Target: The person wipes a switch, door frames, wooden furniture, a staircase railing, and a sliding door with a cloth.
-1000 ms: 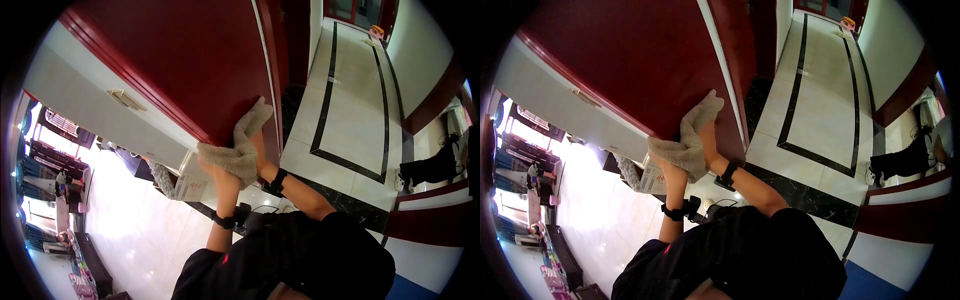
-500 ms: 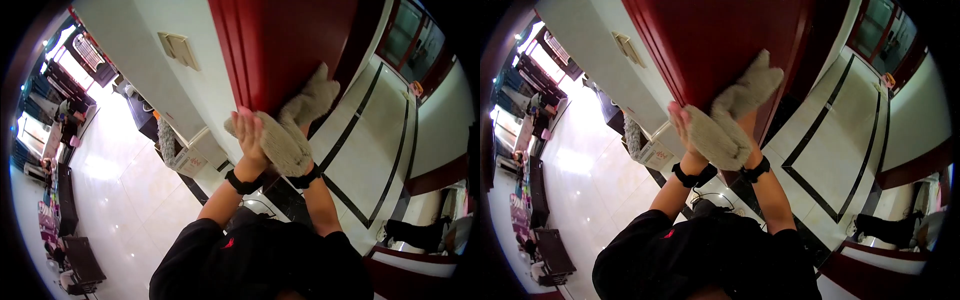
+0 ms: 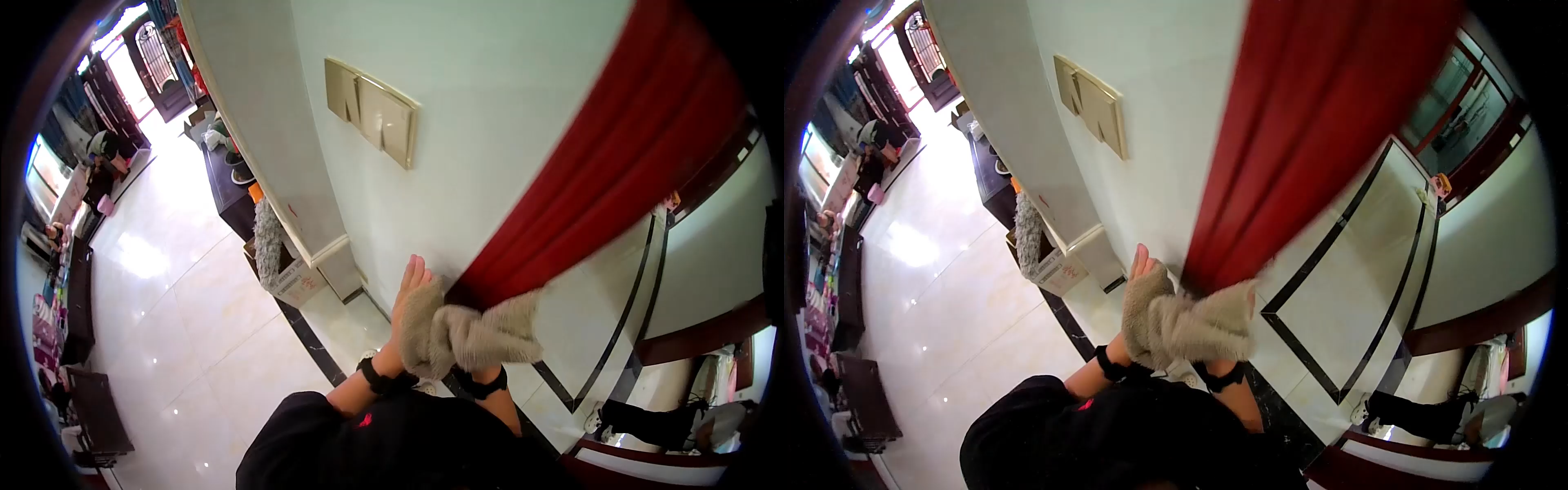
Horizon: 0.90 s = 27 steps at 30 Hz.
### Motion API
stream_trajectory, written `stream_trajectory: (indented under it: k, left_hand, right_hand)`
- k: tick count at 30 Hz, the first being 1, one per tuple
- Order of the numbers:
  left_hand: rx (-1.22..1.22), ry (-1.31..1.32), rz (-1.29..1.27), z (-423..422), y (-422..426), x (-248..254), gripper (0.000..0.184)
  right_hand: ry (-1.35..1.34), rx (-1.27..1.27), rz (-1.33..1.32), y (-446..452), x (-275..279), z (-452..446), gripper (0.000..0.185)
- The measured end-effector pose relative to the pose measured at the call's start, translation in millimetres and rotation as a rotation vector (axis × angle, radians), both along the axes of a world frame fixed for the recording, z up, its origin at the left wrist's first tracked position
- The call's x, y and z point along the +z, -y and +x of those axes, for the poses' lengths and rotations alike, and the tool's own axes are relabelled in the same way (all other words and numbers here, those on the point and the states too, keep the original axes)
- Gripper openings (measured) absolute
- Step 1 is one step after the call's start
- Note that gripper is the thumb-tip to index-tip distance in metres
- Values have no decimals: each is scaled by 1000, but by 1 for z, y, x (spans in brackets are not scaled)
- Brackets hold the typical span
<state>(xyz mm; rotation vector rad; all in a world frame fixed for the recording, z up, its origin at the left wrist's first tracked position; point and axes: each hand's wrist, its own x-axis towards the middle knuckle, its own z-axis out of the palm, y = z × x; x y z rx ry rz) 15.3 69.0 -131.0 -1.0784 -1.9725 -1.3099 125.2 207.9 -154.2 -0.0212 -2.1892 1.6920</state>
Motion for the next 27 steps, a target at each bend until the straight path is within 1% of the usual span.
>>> stream_trajectory:
  k: [1, 2, 3, 5, 6, 7, 8, 10, 13, 16, 17, 18, 19, 20, 21, 22, 23, 24, 26, 27]
  left_hand:
    - [-28, 62, 53, -6, 3, 10, 48]
    - [-123, 88, 50, -16, 16, 20, 50]
    - [-135, 93, 51, -18, 20, 30, 50]
    - [-416, 926, 145, -28, 37, 52, 52]
    - [-383, 977, -305, -38, 45, 100, 51]
    - [-439, 984, -265, -44, 51, 93, 50]
    - [-470, 931, -240, -53, 57, 81, 50]
    - [-469, 746, -141, -67, 60, 41, 49]
    - [-335, 436, -26, -88, 69, -23, 47]
    - [-222, 237, 17, -110, 76, -53, 46]
    - [-241, 243, 13, -115, 80, -53, 46]
    - [-270, 459, 94, -121, 79, -49, 46]
    - [-297, 676, 173, -127, 79, -45, 47]
    - [-386, 711, 175, -135, 81, -43, 50]
    - [-398, 714, 175, -142, 82, -57, 50]
    - [-356, 574, 44, -149, 80, -83, 51]
    - [-312, 431, -88, -154, 82, -97, 52]
    - [-321, 431, -90, -155, 86, -91, 52]
    - [-334, 304, -170, -157, 97, -77, 55]
    - [-337, 302, -169, -160, 100, -69, 55]
  right_hand:
    - [29, -42, -20, 9, -3, 3, 30]
    - [53, -79, -40, 20, -6, 1, 30]
    - [71, -111, -37, 24, -8, 0, 30]
    - [90, -167, -24, 36, -8, -13, 30]
    - [83, -198, -6, 39, -4, -20, 30]
    - [74, -229, 17, 43, 0, -30, 30]
    - [54, -258, 58, 49, 5, -45, 30]
    - [-18, -328, 169, 58, 22, -60, 31]
    - [-275, -475, 563, 66, 73, -110, 31]
    - [-516, -624, 1001, 74, 132, -158, 31]
    - [-576, -664, 1146, 78, 148, -172, 30]
    - [-565, -677, 1154, 83, 153, -178, 30]
    - [-494, -787, 1337, 87, 157, -183, 38]
    - [-419, -893, 1521, 91, 158, -187, 48]
    - [-411, -899, 1529, 92, 157, -188, 48]
    - [-415, -892, 1477, 93, 154, -188, 49]
    - [-417, -885, 1421, 94, 152, -188, 50]
    - [-410, -892, 1424, 95, 149, -187, 50]
    - [-332, -857, 1354, 97, 145, -183, 50]
    - [-331, -861, 1355, 98, 145, -183, 50]
